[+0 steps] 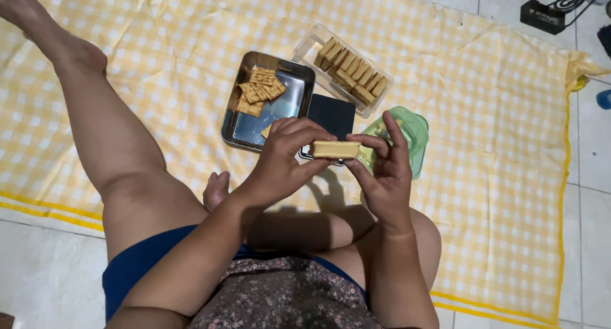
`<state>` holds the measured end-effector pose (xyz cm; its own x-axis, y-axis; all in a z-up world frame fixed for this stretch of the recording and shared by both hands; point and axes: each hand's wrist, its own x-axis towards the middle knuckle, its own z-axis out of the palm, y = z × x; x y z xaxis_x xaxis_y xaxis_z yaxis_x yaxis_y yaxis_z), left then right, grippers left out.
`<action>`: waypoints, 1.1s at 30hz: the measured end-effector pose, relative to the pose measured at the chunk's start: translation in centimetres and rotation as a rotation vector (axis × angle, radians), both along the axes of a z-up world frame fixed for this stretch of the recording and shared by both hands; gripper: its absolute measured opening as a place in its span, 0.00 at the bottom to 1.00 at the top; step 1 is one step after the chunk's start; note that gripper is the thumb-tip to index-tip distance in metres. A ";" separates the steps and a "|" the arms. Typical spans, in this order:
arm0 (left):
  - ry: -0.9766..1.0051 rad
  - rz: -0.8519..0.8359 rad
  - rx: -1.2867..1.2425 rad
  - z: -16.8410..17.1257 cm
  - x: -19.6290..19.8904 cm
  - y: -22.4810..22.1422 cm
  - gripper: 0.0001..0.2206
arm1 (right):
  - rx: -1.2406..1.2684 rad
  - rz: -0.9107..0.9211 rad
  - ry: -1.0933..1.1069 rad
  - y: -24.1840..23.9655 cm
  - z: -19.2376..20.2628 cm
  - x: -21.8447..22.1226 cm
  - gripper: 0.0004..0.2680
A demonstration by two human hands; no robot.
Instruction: The person spreads a yellow filling onto crackers with a small knife and sandwiches them together, placing the prepared crackers onto a digital scale and into a metal tray.
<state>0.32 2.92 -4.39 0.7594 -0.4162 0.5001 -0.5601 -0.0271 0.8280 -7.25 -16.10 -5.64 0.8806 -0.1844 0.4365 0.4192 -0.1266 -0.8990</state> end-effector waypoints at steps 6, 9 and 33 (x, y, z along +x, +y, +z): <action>0.147 -0.042 -0.112 -3.8 1.3 -0.5 0.14 | -0.031 0.084 0.089 -0.9 -2.5 2.4 0.36; 0.365 0.082 -0.094 -5.3 1.9 0.1 0.36 | -0.034 0.006 0.097 -1.5 -3.6 5.5 0.34; 0.762 0.508 0.068 -19.1 0.2 6.1 0.16 | -0.370 -0.394 0.459 -11.4 -19.9 13.9 0.32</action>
